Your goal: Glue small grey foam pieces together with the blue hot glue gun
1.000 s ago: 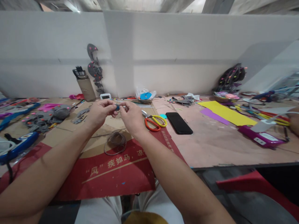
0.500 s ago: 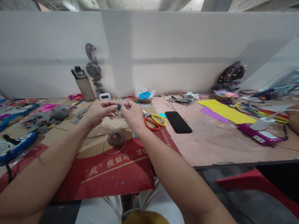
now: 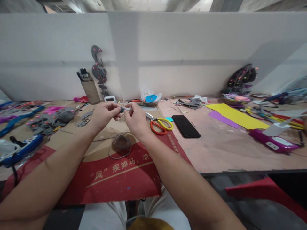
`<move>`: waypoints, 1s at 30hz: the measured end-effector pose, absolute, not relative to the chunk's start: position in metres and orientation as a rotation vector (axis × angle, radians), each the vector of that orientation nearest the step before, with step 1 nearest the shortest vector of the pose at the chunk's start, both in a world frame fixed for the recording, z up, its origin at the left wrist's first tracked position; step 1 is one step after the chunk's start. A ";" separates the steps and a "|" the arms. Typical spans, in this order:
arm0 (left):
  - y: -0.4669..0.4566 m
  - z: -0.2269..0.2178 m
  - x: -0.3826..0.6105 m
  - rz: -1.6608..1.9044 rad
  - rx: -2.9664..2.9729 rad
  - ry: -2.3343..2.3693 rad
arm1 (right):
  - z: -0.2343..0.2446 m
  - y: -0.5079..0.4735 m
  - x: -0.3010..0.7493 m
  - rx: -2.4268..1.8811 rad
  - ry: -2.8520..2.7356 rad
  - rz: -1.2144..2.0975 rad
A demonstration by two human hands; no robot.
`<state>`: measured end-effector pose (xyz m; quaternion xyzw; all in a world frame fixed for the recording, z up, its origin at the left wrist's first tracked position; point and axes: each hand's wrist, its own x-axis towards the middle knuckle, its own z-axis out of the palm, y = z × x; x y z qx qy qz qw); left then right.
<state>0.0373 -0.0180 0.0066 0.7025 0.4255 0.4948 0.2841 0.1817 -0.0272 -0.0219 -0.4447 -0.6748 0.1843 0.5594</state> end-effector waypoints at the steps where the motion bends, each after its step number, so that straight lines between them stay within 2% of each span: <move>1: -0.017 0.006 0.037 1.346 1.852 1.134 | -0.022 -0.027 0.181 -1.040 -1.581 0.465; 12: -0.019 0.002 0.043 1.350 1.792 1.066 | -0.024 -0.021 0.179 -0.989 -1.420 0.720; 17: -0.016 -0.001 0.045 1.302 1.643 0.973 | -0.023 -0.021 0.181 -1.025 -1.439 0.640; 23: -0.007 0.003 0.032 1.022 1.485 0.834 | -0.021 -0.017 0.186 -1.063 -1.452 0.674; 30: -0.011 0.004 0.032 1.071 1.718 0.937 | -0.025 -0.019 0.187 -1.085 -1.593 0.463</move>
